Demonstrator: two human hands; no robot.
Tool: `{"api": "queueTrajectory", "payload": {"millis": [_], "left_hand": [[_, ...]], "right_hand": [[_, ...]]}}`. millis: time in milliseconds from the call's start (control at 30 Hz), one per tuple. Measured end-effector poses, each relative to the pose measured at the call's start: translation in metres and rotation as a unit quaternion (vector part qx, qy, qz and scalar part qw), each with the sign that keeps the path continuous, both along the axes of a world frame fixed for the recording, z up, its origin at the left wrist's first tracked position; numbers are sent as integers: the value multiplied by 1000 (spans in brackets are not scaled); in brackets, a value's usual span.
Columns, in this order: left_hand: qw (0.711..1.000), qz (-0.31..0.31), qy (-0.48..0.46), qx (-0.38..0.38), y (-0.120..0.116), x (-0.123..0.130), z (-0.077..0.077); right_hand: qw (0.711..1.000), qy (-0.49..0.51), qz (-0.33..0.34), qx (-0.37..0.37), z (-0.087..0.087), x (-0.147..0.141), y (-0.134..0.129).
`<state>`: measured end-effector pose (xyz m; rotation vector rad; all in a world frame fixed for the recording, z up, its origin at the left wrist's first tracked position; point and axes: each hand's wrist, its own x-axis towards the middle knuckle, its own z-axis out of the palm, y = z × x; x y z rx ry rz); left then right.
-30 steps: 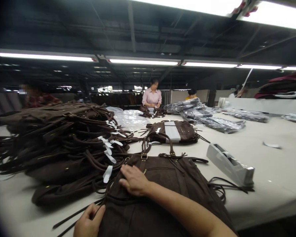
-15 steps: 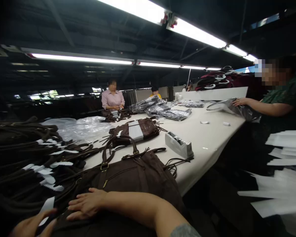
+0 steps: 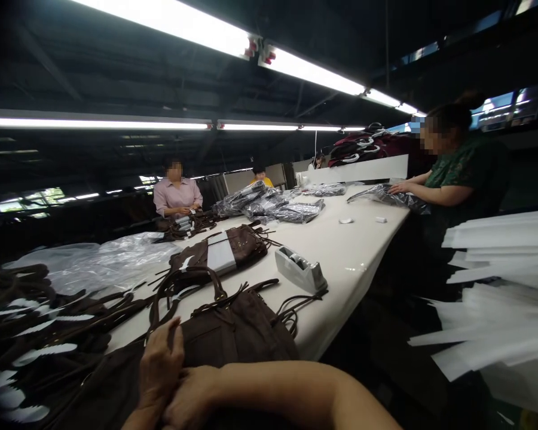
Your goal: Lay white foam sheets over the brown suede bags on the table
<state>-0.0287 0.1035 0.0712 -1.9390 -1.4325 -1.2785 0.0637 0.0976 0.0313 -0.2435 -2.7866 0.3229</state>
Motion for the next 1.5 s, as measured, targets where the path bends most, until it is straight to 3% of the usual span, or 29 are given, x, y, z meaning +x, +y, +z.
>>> {"api": "queueTrajectory", "payload": {"millis": [67, 100, 167, 267, 333, 433, 500, 700, 867, 967, 1033, 1133, 1167, 1233, 1300, 1333, 1400, 1467, 1500], "left_hand": [[996, 76, -36, 13, -7, -17, -11], [994, 102, -46, 18, -11, -20, -13], [992, 109, -50, 32, -18, -13, -14], [998, 18, -26, 54, -28, 21, -14], [996, -77, 19, 48, -34, 47, -17], [978, -183, 97, 24, -42, 74, -22], [975, -198, 100, 3, -44, 79, -25], [988, -152, -11, -37, -38, 71, -31], [983, -162, -46, -69, -39, 70, -36], [977, -178, -79, -87, -42, 71, -36], [971, -190, -103, -98, -43, 71, -35], [964, -206, -121, -117, -45, 71, -33], [961, -212, -117, -132, -45, 72, -33], [951, -235, -85, -181, -46, 73, -32], [935, -254, -38, -245, -46, 74, -31], [926, -257, -25, -274, -46, 75, -31], [912, -250, -34, -325, -45, 76, -28], [893, -233, -79, -377, -42, 78, -24], [881, -220, -104, -405, -40, 79, -22]], "right_hand": [[999, -1, 29, -35, 13, 45, -14], [996, 35, 9, -82, 20, 67, -21], [957, 178, -161, -164, 31, 107, -35], [817, 318, -457, -150, 34, 150, -46], [757, 318, -555, -137, 29, 168, -49], [743, 257, -600, -145, 22, 180, -50], [742, 196, -624, -146, 23, 181, -47], [761, 29, -634, -132, 34, 172, -30], [787, 40, -602, -126, 39, 167, -19], [788, 92, -590, -152, 47, 165, -15], [761, 198, -554, -273, 51, 164, -11], [642, 367, -419, -528, 50, 158, -5], [607, 388, -383, -578, 48, 156, -4], [583, 390, -360, -615, 40, 151, -5], [575, 389, -359, -623, 32, 148, -10], [588, 393, -361, -608, 28, 146, -13], [666, 383, -395, -504, 25, 142, -22], [765, 310, -456, -332, 27, 137, -31], [799, 254, -483, -253, 28, 133, -35]]}}
